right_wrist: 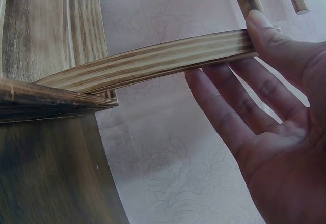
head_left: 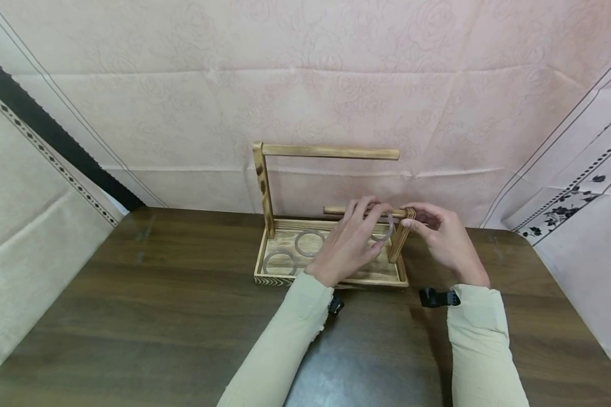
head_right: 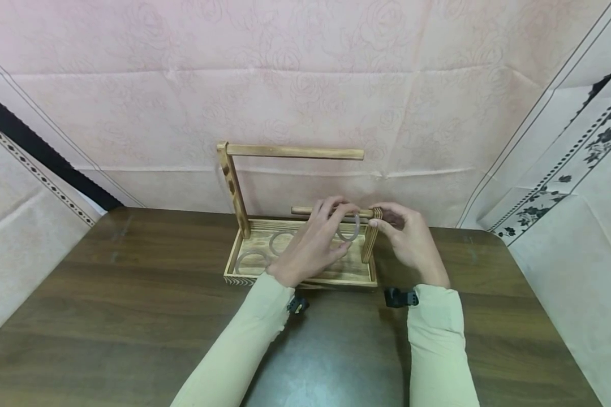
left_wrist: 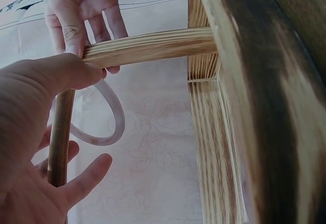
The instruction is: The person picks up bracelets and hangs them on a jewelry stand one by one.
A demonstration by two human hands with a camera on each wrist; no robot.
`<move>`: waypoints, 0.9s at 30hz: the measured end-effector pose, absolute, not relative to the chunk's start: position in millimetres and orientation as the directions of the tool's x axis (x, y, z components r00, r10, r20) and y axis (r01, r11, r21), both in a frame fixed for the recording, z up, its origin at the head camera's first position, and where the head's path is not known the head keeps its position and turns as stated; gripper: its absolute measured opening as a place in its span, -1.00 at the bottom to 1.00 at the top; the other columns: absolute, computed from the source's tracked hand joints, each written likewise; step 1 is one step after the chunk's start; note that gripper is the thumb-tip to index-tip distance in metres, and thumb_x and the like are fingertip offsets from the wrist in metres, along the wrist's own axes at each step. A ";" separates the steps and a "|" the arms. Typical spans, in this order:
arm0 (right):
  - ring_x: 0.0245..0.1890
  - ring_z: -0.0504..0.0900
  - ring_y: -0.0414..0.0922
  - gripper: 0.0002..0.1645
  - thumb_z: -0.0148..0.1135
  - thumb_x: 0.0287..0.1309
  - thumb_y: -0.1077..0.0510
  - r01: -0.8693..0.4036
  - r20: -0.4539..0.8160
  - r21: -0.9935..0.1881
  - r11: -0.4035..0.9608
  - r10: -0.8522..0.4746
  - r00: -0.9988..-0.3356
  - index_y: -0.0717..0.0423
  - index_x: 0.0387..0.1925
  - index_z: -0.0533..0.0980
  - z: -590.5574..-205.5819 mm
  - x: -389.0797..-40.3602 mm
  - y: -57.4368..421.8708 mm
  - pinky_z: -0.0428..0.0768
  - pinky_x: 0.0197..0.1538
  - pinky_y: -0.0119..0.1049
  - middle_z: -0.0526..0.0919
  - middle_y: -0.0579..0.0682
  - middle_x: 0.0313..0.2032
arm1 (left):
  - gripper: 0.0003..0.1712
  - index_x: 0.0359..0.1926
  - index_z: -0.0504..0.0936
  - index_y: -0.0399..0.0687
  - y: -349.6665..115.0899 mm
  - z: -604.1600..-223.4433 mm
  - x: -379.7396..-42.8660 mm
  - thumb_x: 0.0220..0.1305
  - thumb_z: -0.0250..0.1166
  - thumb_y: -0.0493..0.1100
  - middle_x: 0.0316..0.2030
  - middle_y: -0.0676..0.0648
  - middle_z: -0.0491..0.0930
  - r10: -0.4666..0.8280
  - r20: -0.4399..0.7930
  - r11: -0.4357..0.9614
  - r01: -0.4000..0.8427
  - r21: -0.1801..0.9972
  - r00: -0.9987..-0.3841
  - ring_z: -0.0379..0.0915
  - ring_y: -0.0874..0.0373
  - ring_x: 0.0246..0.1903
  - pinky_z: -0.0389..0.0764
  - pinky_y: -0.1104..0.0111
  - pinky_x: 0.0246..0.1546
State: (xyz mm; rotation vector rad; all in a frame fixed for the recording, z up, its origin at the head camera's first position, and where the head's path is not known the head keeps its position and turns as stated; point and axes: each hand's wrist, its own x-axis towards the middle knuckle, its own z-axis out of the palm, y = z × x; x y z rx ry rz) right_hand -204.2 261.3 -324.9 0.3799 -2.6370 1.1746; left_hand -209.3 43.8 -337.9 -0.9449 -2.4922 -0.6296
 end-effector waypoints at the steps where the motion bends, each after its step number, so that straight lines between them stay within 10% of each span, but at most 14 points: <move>1: -0.19 0.60 -0.45 -0.63 0.28 0.39 0.04 -0.325 0.311 -0.690 0.646 -0.141 -0.940 0.07 0.15 0.61 -324.8 -204.1 261.4 0.52 -0.15 -0.59 0.75 0.12 -0.04 | -0.25 0.36 0.38 0.12 44.3 -338.0 -209.5 0.19 0.50 -0.11 0.37 -0.08 0.33 0.512 0.512 0.670 0.694 0.264 -0.690 0.35 0.02 0.28 0.65 0.35 0.14; 27: -0.16 0.59 -0.44 -0.61 0.26 0.41 0.05 -0.315 0.302 -0.683 0.659 -0.137 -0.943 0.09 0.17 0.59 -327.2 -204.4 262.8 0.51 -0.13 -0.58 0.74 0.14 -0.01 | -0.17 0.43 0.32 0.14 48.1 -341.2 -210.0 0.21 0.51 0.01 0.40 -0.10 0.32 0.499 0.514 0.697 0.676 0.241 -0.698 0.34 0.03 0.30 0.67 0.35 0.07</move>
